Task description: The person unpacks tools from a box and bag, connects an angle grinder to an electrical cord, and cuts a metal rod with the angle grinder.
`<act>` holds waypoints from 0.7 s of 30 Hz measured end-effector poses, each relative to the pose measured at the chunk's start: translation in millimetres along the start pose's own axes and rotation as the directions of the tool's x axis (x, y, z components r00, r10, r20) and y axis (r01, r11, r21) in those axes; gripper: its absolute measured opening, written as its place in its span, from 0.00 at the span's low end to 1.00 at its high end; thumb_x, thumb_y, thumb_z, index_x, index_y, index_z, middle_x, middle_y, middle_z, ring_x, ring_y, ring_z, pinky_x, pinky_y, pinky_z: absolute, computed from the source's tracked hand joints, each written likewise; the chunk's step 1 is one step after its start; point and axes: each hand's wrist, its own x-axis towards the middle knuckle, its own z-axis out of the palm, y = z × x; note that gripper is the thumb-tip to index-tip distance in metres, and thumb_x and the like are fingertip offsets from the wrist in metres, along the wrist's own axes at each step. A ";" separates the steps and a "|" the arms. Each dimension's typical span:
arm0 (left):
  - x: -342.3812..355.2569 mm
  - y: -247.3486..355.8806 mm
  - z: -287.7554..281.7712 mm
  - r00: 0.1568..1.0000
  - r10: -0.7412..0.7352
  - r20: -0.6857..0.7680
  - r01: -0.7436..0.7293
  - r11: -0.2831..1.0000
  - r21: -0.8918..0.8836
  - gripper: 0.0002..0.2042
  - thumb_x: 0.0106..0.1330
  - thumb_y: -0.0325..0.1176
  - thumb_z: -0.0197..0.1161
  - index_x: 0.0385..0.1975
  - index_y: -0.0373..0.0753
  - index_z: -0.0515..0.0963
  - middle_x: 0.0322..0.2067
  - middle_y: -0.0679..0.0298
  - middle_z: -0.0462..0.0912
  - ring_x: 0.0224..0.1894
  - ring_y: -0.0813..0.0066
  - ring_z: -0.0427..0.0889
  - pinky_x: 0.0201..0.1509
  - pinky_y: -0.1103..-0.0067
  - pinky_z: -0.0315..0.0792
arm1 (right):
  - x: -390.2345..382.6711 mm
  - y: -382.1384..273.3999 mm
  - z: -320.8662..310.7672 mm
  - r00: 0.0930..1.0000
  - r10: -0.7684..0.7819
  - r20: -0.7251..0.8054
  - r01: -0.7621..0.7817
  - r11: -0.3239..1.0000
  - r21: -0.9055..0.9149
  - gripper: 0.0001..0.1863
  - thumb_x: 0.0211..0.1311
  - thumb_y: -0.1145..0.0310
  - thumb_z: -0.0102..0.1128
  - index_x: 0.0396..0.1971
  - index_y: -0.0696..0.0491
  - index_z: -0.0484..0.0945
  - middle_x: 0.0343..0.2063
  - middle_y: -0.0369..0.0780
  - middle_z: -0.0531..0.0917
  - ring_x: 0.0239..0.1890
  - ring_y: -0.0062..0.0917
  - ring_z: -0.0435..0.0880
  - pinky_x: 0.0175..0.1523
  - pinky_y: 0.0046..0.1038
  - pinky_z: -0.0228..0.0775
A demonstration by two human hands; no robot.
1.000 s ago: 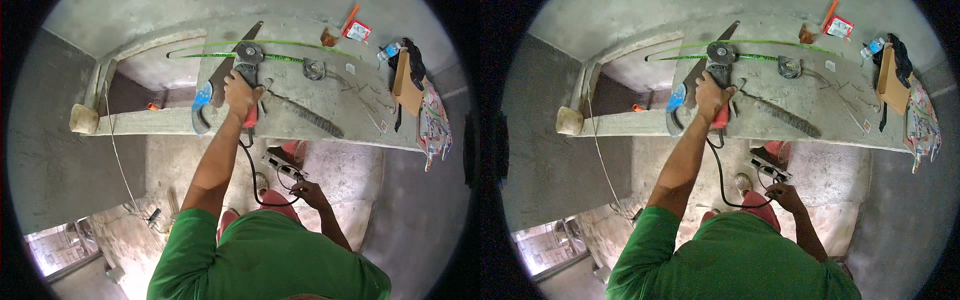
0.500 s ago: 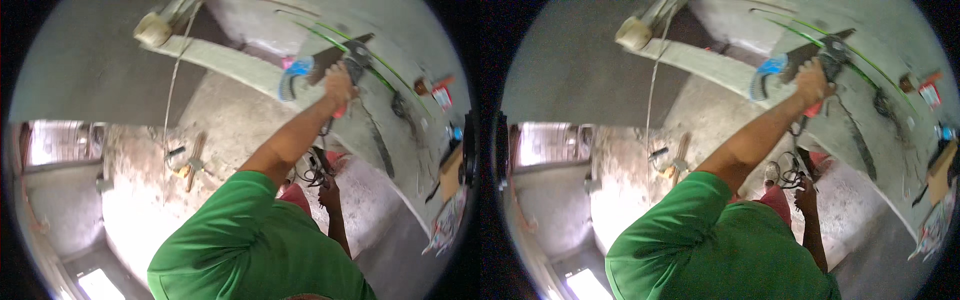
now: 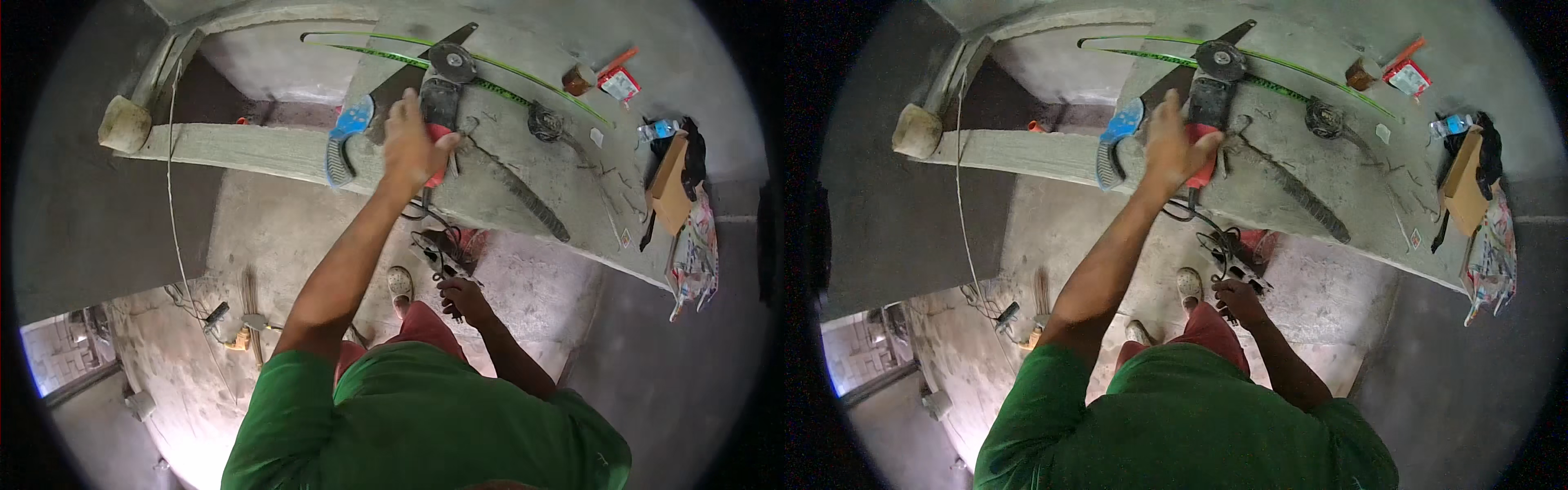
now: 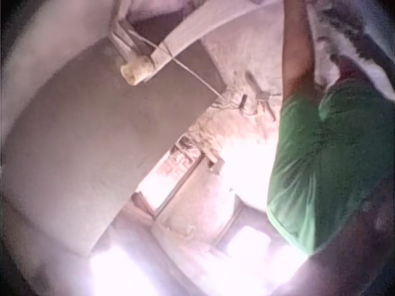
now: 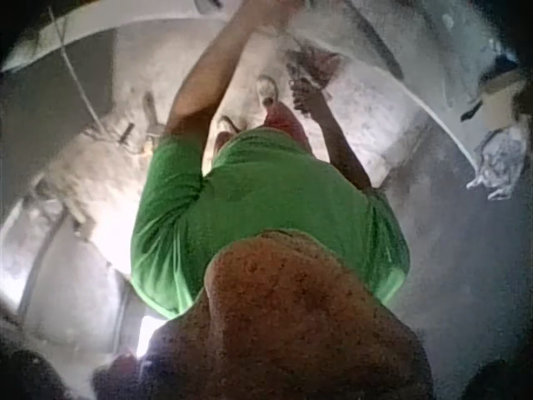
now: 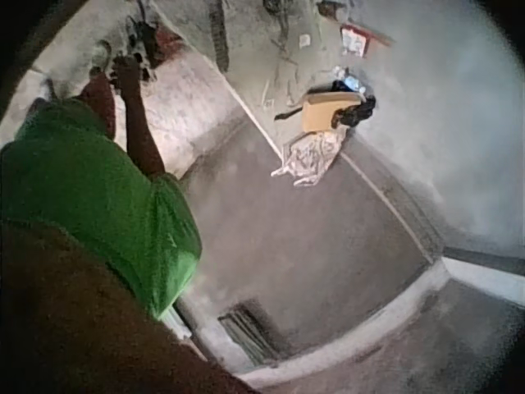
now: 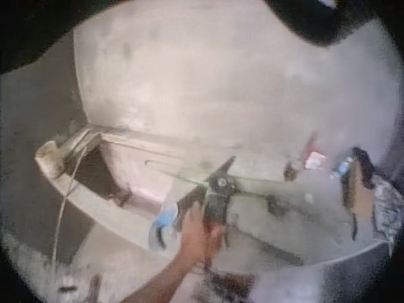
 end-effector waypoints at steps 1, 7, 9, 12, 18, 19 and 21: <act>-17.1 -20.7 -8.4 0.970 0.172 -0.172 -0.176 0.984 -0.007 0.48 0.58 0.43 0.75 0.73 0.30 0.54 0.65 0.40 0.67 0.68 0.47 0.68 0.67 0.62 0.67 | 2.6 0.6 1.9 1.000 0.003 0.008 -0.003 1.000 -0.001 0.18 0.63 0.71 0.56 0.51 0.58 0.81 0.29 0.41 0.81 0.29 0.25 0.82 0.33 0.29 0.78; -178.8 -68.6 -112.7 0.989 -0.069 0.130 0.093 0.977 -0.191 0.25 0.62 0.34 0.73 0.58 0.33 0.76 0.50 0.52 0.83 0.48 0.60 0.83 0.53 0.71 0.77 | 17.8 -24.3 55.6 0.955 -0.078 0.285 0.150 0.959 -0.242 0.20 0.63 0.74 0.54 0.55 0.62 0.79 0.41 0.41 0.86 0.37 0.20 0.83 0.38 0.22 0.71; -240.4 -97.0 -122.6 0.895 -0.239 0.376 0.266 0.964 -0.020 0.31 0.61 0.39 0.74 0.62 0.34 0.72 0.55 0.48 0.79 0.55 0.53 0.80 0.59 0.66 0.76 | 37.6 -8.8 89.5 0.953 -0.116 0.280 0.161 0.977 -0.142 0.15 0.65 0.79 0.53 0.50 0.64 0.79 0.39 0.45 0.85 0.33 0.27 0.86 0.40 0.29 0.81; -293.2 -97.7 -156.6 0.598 -0.484 0.639 0.458 0.860 0.224 0.42 0.61 0.46 0.72 0.71 0.32 0.60 0.63 0.39 0.72 0.64 0.44 0.73 0.69 0.62 0.68 | 46.6 -20.7 164.5 0.926 -0.080 0.370 0.136 0.982 -0.129 0.18 0.62 0.80 0.56 0.52 0.65 0.79 0.41 0.44 0.86 0.28 0.26 0.85 0.37 0.28 0.80; -376.9 -184.7 -213.3 0.707 -0.609 0.361 0.651 0.759 0.007 0.26 0.62 0.36 0.70 0.59 0.33 0.73 0.46 0.46 0.85 0.46 0.51 0.86 0.50 0.64 0.79 | 40.3 -42.5 309.6 0.776 -0.143 0.615 0.590 0.510 -0.626 0.17 0.58 0.71 0.66 0.48 0.60 0.82 0.42 0.50 0.87 0.35 0.40 0.87 0.43 0.35 0.78; -387.3 -200.2 -227.6 0.712 -0.617 0.334 0.665 0.746 -0.040 0.24 0.61 0.35 0.69 0.57 0.34 0.75 0.43 0.47 0.86 0.43 0.52 0.87 0.48 0.63 0.78 | 41.5 -43.6 332.2 0.778 -0.128 0.615 0.588 0.493 -0.641 0.17 0.58 0.71 0.66 0.48 0.60 0.82 0.42 0.50 0.87 0.35 0.40 0.87 0.43 0.35 0.78; -402.4 -231.4 -259.1 0.708 -0.609 0.359 0.677 0.730 -0.096 0.24 0.61 0.34 0.70 0.57 0.35 0.76 0.44 0.50 0.87 0.41 0.53 0.87 0.45 0.63 0.78 | 47.1 -40.9 374.1 0.413 -0.234 0.880 0.892 -0.094 -0.443 0.18 0.58 0.66 0.67 0.47 0.58 0.82 0.39 0.52 0.86 0.41 0.47 0.86 0.48 0.39 0.76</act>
